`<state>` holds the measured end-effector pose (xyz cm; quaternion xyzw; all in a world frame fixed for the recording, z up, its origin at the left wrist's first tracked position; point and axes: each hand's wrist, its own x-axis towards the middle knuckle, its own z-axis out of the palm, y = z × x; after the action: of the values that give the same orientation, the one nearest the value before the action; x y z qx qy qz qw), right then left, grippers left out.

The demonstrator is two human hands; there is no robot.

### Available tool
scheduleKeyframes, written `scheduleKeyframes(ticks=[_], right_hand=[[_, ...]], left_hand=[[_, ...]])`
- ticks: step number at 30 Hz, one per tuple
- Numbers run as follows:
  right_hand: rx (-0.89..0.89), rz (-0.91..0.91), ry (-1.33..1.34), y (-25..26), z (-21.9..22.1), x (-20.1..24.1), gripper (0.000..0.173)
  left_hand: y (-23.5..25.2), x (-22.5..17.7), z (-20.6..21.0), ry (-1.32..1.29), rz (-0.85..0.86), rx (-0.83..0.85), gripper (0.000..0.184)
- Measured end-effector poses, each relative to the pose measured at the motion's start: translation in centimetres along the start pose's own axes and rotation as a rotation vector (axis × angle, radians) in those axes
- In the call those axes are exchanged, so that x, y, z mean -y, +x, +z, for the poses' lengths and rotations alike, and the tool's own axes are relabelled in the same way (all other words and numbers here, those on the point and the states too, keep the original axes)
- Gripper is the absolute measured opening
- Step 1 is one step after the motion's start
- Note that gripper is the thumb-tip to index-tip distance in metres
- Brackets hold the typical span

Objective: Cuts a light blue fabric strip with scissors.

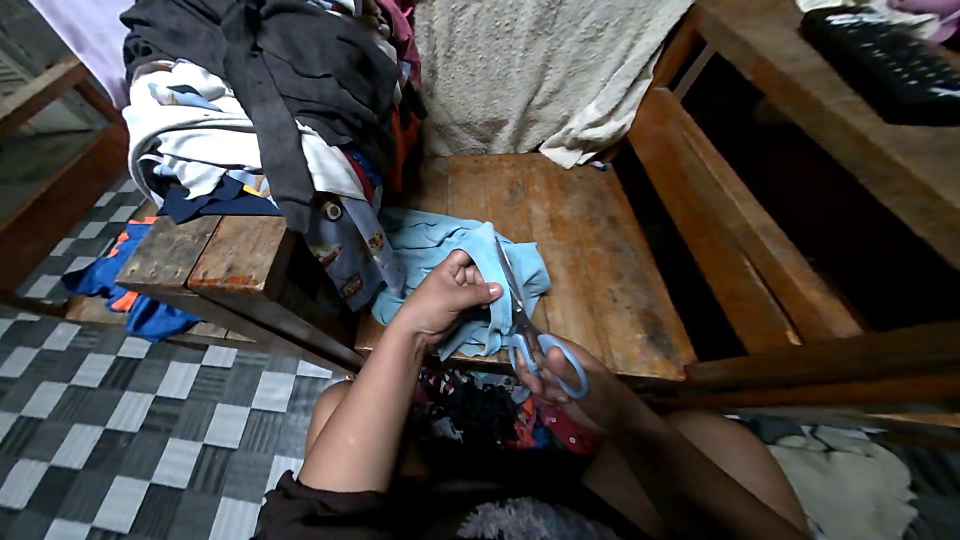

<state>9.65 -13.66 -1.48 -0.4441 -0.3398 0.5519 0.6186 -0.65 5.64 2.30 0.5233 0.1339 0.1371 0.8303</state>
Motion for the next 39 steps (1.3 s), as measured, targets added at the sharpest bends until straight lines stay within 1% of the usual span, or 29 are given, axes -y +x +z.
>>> scheduleKeyframes(ticks=[3,6,12,15,18,22,26,28,31,33,36,38,39], right_hand=[[0.04,-0.044,0.013,0.3,-0.4,-0.4,0.048],[0.035,-0.047,0.02,0.4,-0.4,-0.6,0.049],[-0.037,-0.022,0.004,0.2,0.1,-0.1,0.046],[-0.061,0.003,-0.016,0.1,0.2,0.3,0.048],[-0.053,0.017,-0.011,0.0,0.1,0.5,0.048],[-0.006,-0.01,-0.026,0.0,-0.5,0.3,0.048],[0.022,-0.024,-0.018,0.1,-0.6,0.3,0.046],[0.005,-0.011,-0.03,0.0,-0.5,0.4,0.046],[-0.046,0.033,-0.067,-0.1,-0.3,0.7,0.049],[-0.055,0.056,-0.106,-0.2,-0.4,0.9,0.051],[-0.049,0.064,-0.126,-0.2,-0.7,0.9,0.052],[-0.04,0.048,-0.134,-0.2,-0.6,0.7,0.049],[-0.037,0.04,-0.133,-0.2,-0.6,0.7,0.047]], left_hand=[[-0.1,0.1,0.3,-0.013,-0.006,0.016,0.032],[0.0,0.2,0.2,-0.032,0.005,0.034,0.033],[0.1,0.3,0.0,-0.06,0.006,0.049,0.035],[0.1,0.2,-0.2,-0.073,0.007,0.068,0.036],[0.0,0.1,-0.4,-0.033,-0.001,0.09,0.036],[-0.3,-0.1,-0.5,0.098,-0.065,0.126,0.034],[-0.1,0.1,-0.7,0.107,-0.061,0.177,0.033],[-0.1,0.0,-0.8,0.106,-0.065,0.178,0.034],[-0.2,-0.1,-0.8,0.12,-0.074,0.165,0.036],[-0.4,-0.4,-0.7,0.142,-0.07,0.137,0.033],[-0.6,-0.9,-0.8,0.147,-0.012,0.038,0.019],[-0.5,-1.0,-0.5,0.114,0.041,-0.089,0.011],[-0.4,-1.0,-0.4,0.084,0.061,-0.148,0.012]])
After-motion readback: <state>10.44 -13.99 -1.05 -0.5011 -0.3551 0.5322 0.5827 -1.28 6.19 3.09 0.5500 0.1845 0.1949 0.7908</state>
